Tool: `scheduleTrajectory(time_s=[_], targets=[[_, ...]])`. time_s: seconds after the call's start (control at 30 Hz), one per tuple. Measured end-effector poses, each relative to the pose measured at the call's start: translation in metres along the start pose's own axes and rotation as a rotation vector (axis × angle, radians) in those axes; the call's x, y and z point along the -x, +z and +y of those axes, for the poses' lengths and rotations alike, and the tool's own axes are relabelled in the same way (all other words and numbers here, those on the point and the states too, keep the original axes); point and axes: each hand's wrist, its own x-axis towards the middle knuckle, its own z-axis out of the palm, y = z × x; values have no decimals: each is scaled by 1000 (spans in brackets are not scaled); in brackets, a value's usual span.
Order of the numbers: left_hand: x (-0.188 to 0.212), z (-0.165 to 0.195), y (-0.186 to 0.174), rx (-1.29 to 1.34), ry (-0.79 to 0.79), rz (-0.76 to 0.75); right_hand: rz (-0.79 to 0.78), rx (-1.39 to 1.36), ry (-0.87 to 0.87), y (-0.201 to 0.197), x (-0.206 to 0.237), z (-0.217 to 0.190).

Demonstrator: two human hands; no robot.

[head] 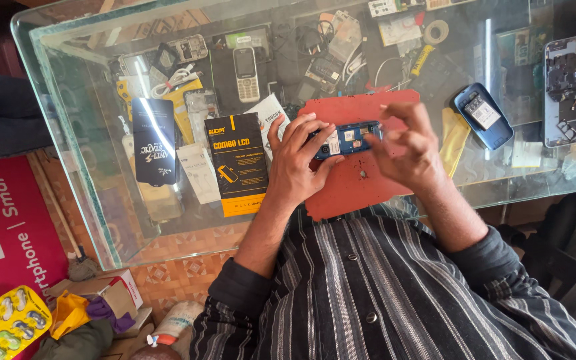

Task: The person pries open the back cover of a blue feature phone on a glass counter using a metal spudger, removes the battery and separates the board from the housing. They carry the board to a repair bench and use tweezers to work on the board held against a fixture under a microscope lamp.

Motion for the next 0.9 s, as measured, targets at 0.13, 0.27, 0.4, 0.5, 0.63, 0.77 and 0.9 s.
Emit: scheduleTrajectory(time_s=[0.13,0.27,0.4,0.5,0.63,0.77,0.9], targets=[[0,0,0,-9,-3,-10,12,-18,134,-3,9,8],[0,0,0,-1,-3,-8,-14,-73,106,-6,16,14],[1,0,0,0,-2,-7,-83,-156,97,-5,13,14],[0,0,0,-7,-5,-8,-140,-258,54,-3,9,10],[0,1,-1,0,-6,-6,-73,-141,59,-6,7,11],[-2,5,-4,-15,-8,-15,13,-97,116,-11,10,16],[-6,11,-2,-49,-3,-3,-36,-58,160,-17,16,14]])
